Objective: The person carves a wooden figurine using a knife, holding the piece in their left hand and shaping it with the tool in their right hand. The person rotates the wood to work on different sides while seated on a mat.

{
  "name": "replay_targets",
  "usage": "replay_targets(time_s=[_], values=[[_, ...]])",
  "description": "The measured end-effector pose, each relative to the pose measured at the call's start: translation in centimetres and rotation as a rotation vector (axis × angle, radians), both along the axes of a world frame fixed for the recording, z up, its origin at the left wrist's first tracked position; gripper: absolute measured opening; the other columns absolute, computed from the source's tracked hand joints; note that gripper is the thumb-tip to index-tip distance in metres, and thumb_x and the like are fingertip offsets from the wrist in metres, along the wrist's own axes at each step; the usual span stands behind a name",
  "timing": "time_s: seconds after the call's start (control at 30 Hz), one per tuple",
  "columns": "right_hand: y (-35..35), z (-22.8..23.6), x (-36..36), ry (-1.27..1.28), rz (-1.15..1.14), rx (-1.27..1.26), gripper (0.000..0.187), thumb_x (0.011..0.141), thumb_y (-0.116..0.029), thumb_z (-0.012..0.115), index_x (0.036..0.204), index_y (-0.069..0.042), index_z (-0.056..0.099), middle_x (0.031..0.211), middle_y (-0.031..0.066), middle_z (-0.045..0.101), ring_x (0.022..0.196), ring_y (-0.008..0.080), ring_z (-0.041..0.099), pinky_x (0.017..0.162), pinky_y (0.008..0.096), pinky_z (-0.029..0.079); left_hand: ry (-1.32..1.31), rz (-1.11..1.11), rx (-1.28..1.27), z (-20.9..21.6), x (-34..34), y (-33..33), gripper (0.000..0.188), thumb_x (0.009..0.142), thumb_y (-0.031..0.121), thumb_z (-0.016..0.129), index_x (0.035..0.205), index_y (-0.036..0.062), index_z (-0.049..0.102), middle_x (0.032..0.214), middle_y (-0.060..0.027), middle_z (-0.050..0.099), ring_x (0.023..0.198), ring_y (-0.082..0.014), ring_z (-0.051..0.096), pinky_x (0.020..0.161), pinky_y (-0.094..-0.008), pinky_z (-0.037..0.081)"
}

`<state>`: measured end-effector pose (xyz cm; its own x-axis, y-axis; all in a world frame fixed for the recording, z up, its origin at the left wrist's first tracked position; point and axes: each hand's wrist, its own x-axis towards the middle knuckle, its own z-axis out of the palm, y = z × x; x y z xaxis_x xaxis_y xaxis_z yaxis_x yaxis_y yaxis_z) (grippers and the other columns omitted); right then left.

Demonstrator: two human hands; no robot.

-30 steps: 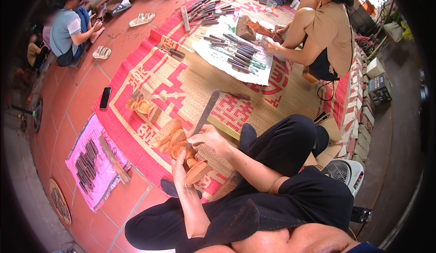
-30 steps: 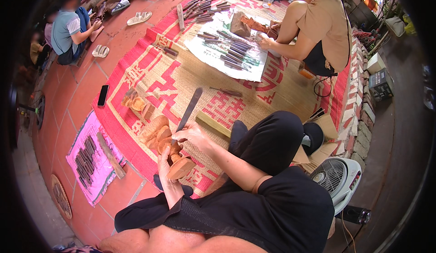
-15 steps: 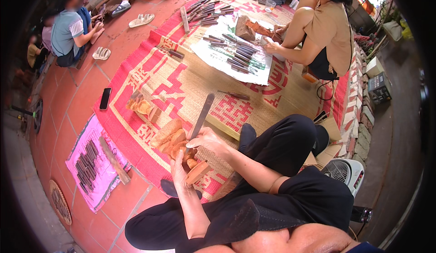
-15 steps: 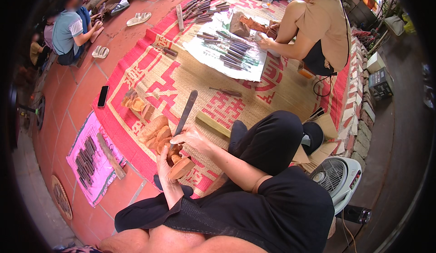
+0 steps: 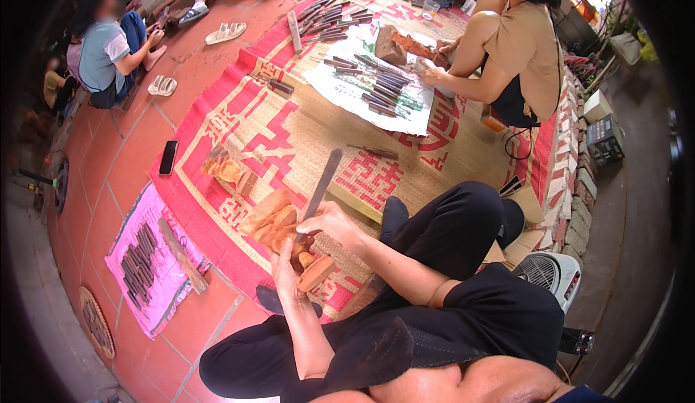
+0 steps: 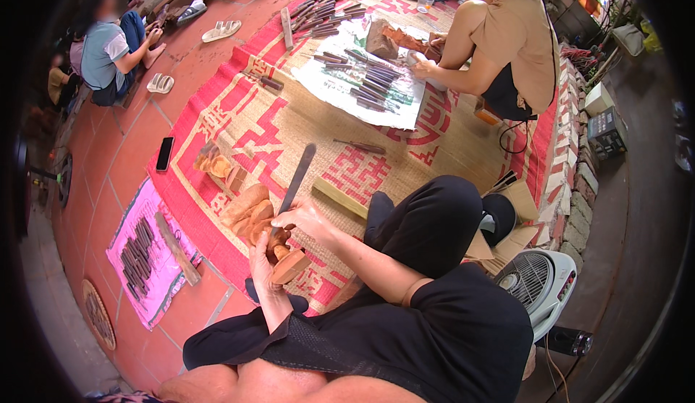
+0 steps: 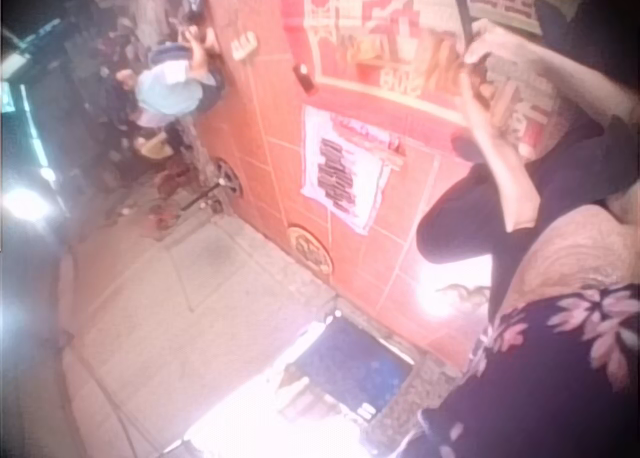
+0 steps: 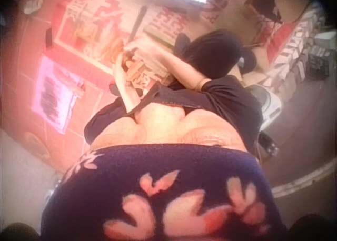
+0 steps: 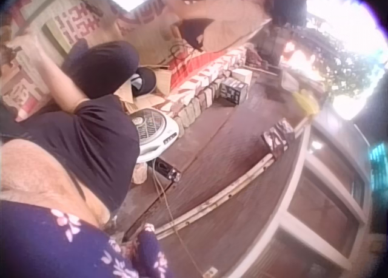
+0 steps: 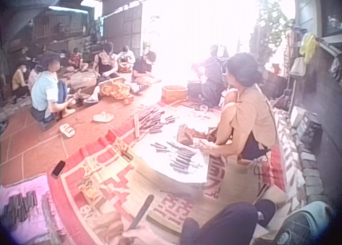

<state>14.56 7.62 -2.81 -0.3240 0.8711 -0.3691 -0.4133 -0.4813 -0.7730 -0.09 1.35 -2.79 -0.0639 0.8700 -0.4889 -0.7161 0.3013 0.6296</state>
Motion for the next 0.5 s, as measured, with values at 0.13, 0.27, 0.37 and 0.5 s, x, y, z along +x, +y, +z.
replay_targets(time_s=[0.13, 0.27, 0.37, 0.5], values=[[0.3, 0.5, 0.1, -0.055, -0.056, -0.04, 0.013, 0.073, -0.011, 0.075, 0.079, -0.004, 0.066, 0.073, 0.0028, 0.063, 0.064, 0.0109, 0.058, 0.061, 0.0249, 0.045, 0.012, -0.004, -0.03, 0.0, 0.1, 0.0, 0.063, 0.09, 0.011, 0.06, 0.142, 0.0095, 0.024, 0.122, -0.0136, 0.053, 0.096, -0.0274, 0.062, 0.076, -0.0366, 0.055], [-0.1, 0.1, 0.0, -0.049, 0.032, 0.074, 0.014, 0.072, -0.013, 0.074, 0.078, -0.004, 0.066, 0.072, 0.0033, 0.064, 0.063, 0.0119, 0.059, 0.059, 0.025, 0.047, 0.0, -0.065, 0.011, -0.1, -0.3, 0.1, 0.065, 0.09, 0.01, 0.06, 0.142, 0.0091, 0.021, 0.123, -0.0144, 0.052, 0.096, -0.0283, 0.062, 0.075, -0.0379, 0.055], [0.1, -0.3, -0.1, -0.016, 0.018, 0.056, 0.013, 0.072, -0.012, 0.075, 0.078, -0.004, 0.066, 0.071, 0.0026, 0.064, 0.063, 0.0113, 0.059, 0.058, 0.0242, 0.046, 0.006, -0.054, 0.023, 0.2, -0.1, 0.1, 0.064, 0.09, 0.01, 0.059, 0.142, 0.0094, 0.022, 0.122, -0.0143, 0.053, 0.094, -0.0284, 0.063, 0.074, -0.0379, 0.055], [0.4, 0.4, 0.0, -0.031, -0.061, -0.034, 0.012, 0.073, -0.01, 0.075, 0.078, -0.004, 0.066, 0.071, 0.0019, 0.064, 0.062, 0.0107, 0.058, 0.058, 0.0237, 0.045, 0.022, -0.002, 0.01, -0.8, -0.2, -0.1, 0.061, 0.09, 0.011, 0.06, 0.14, 0.0088, 0.025, 0.122, -0.0142, 0.053, 0.092, -0.0274, 0.063, 0.073, -0.0369, 0.055]])
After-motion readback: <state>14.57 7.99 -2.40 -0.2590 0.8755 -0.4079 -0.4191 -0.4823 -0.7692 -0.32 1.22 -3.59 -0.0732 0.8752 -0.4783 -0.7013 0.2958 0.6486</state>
